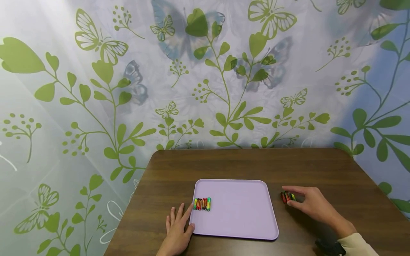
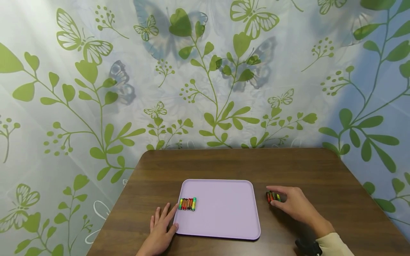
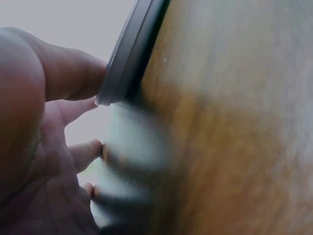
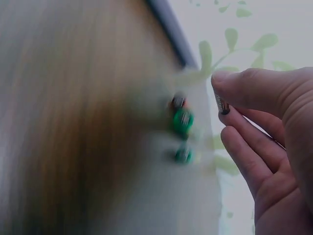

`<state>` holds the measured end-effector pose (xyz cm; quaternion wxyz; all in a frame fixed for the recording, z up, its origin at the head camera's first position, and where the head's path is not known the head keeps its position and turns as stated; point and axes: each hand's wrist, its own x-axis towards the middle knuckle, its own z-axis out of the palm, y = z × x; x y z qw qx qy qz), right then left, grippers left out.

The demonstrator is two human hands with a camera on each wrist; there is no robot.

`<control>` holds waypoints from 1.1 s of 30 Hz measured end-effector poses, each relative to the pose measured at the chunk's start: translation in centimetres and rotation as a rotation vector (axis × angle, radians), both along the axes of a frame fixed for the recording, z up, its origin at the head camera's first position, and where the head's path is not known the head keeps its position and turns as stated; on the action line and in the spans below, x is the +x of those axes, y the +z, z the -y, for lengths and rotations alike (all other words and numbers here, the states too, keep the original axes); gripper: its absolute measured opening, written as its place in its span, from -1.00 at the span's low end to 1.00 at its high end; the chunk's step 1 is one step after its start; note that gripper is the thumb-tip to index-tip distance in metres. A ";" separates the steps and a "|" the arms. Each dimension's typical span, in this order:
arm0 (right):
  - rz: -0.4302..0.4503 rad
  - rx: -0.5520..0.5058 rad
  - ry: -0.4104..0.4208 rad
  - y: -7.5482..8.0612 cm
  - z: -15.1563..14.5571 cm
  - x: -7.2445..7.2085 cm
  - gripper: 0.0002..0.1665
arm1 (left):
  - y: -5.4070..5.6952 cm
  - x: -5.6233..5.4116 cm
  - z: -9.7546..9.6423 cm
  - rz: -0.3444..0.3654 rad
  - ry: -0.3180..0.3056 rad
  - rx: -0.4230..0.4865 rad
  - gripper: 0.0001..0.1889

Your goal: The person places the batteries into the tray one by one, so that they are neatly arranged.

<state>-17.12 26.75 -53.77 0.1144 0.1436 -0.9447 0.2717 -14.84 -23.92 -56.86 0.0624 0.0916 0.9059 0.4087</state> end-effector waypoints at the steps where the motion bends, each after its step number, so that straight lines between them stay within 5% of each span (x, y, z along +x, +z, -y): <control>1: -0.002 -0.003 0.002 0.1 0.5 -0.1 -0.41 | 0.0 0.0 0.0 -0.001 -0.001 0.000 -0.31; 33: -0.014 -0.282 0.267 -1.9 14.4 -3.2 -0.47 | 0.1 0.0 0.0 0.000 -0.008 0.015 -0.31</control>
